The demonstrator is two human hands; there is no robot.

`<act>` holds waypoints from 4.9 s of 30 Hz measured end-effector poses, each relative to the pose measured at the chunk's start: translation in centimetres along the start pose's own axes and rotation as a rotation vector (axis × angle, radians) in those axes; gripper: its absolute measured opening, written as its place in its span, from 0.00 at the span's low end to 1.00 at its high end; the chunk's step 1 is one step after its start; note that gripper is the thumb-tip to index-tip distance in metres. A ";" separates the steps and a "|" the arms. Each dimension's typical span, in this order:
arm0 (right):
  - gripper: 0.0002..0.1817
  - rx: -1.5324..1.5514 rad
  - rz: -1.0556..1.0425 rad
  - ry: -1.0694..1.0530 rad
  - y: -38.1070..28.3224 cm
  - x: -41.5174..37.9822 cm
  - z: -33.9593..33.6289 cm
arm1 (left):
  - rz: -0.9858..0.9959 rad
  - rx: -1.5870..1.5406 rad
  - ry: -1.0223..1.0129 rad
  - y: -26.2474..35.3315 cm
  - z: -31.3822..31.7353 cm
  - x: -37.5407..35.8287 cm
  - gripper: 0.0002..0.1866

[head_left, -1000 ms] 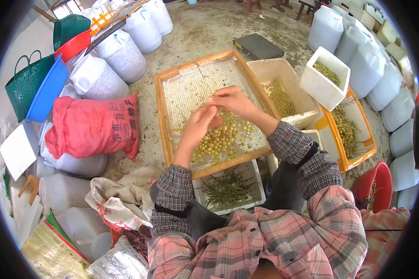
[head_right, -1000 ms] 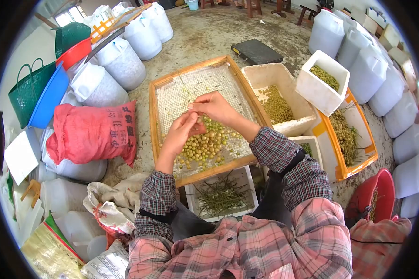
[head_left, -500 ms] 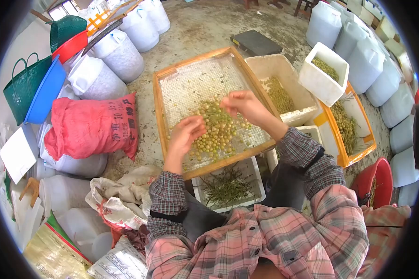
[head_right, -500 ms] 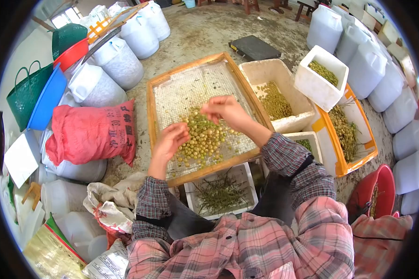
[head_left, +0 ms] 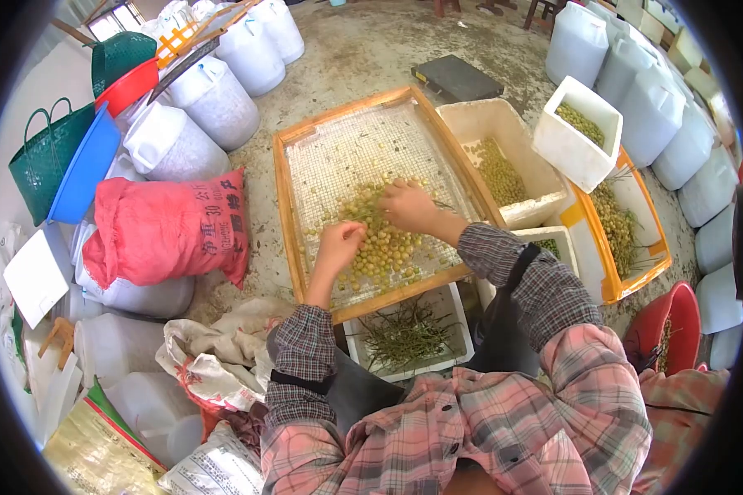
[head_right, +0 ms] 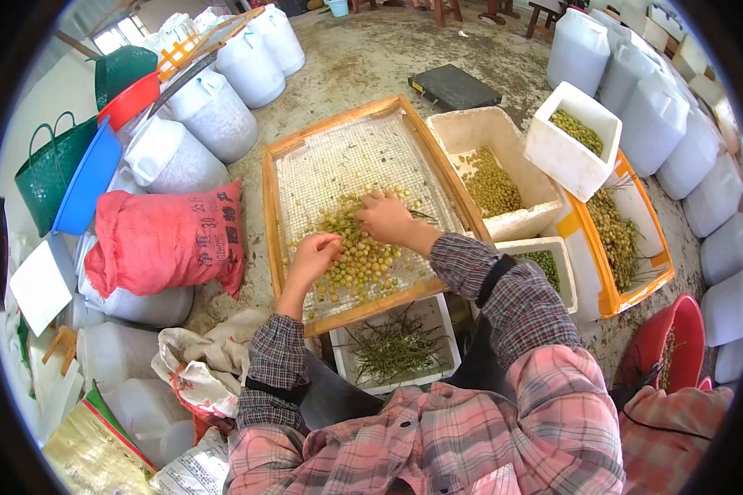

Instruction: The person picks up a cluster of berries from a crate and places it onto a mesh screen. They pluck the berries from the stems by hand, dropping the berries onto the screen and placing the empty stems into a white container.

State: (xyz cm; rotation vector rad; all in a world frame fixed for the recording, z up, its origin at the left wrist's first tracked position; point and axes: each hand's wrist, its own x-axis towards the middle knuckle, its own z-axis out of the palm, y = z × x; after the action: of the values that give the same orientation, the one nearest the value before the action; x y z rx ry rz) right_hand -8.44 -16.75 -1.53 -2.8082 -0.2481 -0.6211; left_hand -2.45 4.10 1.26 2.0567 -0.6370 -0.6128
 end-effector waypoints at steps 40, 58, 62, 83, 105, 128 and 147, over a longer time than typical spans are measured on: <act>0.08 0.394 0.340 0.119 -2.1 1.4 -1.1 | -0.279 -1.359 0.409 1.0 3.9 0.1 0.18; 0.15 -0.073 0.039 0.142 -3.6 0.3 -5.3 | -0.227 -1.135 0.094 0.1 -0.8 -2.4 0.14; 0.15 0.154 0.010 -0.073 -6.6 0.9 -3.4 | -0.155 -1.165 -0.021 1.3 0.2 -3.2 0.13; 0.11 1.291 0.415 -0.241 -3.1 0.2 -8.0 | 0.462 0.123 0.501 -0.1 -0.6 -1.8 0.25; 0.02 0.582 0.146 -0.002 -4.5 -0.1 -6.1 | -0.138 -0.762 -0.087 3.4 0.9 -4.1 0.17; 0.05 0.539 0.014 -0.280 -3.2 2.1 -10.5 | 0.385 0.209 0.035 2.4 1.0 0.3 0.14; 0.06 0.304 0.139 -0.296 0.6 -2.4 -14.2 | 0.630 0.815 0.196 0.1 -1.4 0.8 0.16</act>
State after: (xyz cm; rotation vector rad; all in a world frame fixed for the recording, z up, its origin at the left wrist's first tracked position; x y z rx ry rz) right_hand -15.99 -21.54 9.73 -2.5821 -0.1812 -0.1209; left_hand -0.99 4.31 1.89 2.3830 -1.5059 0.2728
